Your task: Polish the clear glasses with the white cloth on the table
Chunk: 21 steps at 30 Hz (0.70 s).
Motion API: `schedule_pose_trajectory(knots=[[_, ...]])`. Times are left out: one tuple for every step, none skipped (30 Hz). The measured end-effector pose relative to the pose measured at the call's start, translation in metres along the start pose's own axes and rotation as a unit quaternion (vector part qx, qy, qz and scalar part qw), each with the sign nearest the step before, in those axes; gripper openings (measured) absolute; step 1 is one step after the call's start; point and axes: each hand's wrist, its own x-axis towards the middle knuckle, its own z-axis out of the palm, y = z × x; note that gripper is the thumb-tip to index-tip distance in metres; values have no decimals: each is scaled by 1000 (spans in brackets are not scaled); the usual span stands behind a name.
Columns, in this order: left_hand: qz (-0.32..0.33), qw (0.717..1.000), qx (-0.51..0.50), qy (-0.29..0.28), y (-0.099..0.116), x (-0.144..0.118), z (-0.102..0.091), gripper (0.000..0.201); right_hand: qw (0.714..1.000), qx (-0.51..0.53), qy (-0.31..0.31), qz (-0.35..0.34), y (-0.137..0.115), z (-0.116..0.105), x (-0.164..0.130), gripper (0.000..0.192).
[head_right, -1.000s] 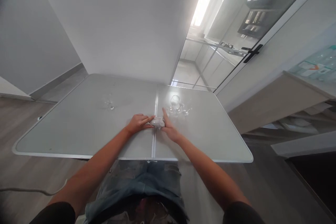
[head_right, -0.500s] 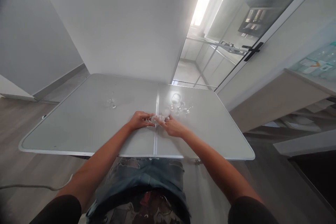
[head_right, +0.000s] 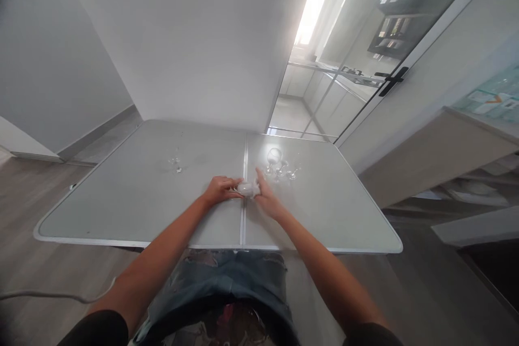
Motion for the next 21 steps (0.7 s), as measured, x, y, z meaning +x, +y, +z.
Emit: schedule_pose_trajectory(knots=[[-3, 999, -38, -3, 0, 0, 1, 66, 994, -93, -34, -45, 1, -2, -2, 95], [-8, 997, -72, -5, -1, -1, 1, 69, 978, -177, -74, -85, 2, -4, -3, 93], [-14, 995, -99, -6, -1, -1, 0, 71, 955, -246, -113, -117, 3, -6, -4, 90], [-20, 993, -112, -5, 0, -1, 0, 72, 934, -294, -145, -140, 4, -8, -3, 87], [-22, 993, -113, -2, 0, -1, 0, 71, 920, -321, -164, -152, 5, -10, -2, 84], [-22, 994, -104, -1, 1, -1, -1, 70, 917, -326, -170, -154, 6, -11, -1, 83], [-17, 996, -88, -2, 1, -1, -1, 68, 927, -308, -160, -144, 7, -10, 1, 84], [-11, 997, -70, -6, 1, 0, -1, 67, 945, -269, -137, -124, 7, -9, 2, 86], [-7, 999, -52, -10, 0, 0, 0, 65, 967, -209, -107, -97, 7, -7, 4, 88], [-5, 999, -36, -13, -1, 0, 1, 65, 986, -135, -72, -63, 7, -4, 5, 90], [-6, 1000, -21, -13, -2, 0, 1, 65, 997, -52, -39, -27, 6, -1, 6, 91], [-9, 1000, -6, -8, -3, 0, 2, 65, 999, 30, -10, 9, 5, 2, 8, 92], [-12, 1000, 10, -2, -4, 0, 3, 65, 993, 106, 13, 46, 4, 4, 10, 92], [-12, 1000, 26, 5, -4, 0, 3, 65, 981, 172, 30, 81, 4, 5, 12, 92], [-8, 999, 44, 11, -5, 0, 4, 64, 966, 225, 47, 114, 3, 6, 14, 91], [-2, 998, 62, 13, -5, 0, 4, 62, 952, 263, 59, 143, 2, 6, 16, 89], [7, 997, 77, 13, -4, 0, 4, 61, 941, 285, 68, 168, 2, 7, 18, 87], [15, 996, 89, 12, -3, 0, 4, 59, 936, 290, 74, 184, 2, 7, 19, 84], [21, 995, 96, 15, -3, 0, 4, 58, 939, 278, 79, 187, 1, 8, 18, 82], [25, 995, 94, 21, -2, 0, 3, 57, 949, 247, 87, 176, 1, 10, 17, 82], [26, 996, 82, 32, -1, 0, 3, 57, 964, 197, 93, 150, 0, 11, 14, 83]])
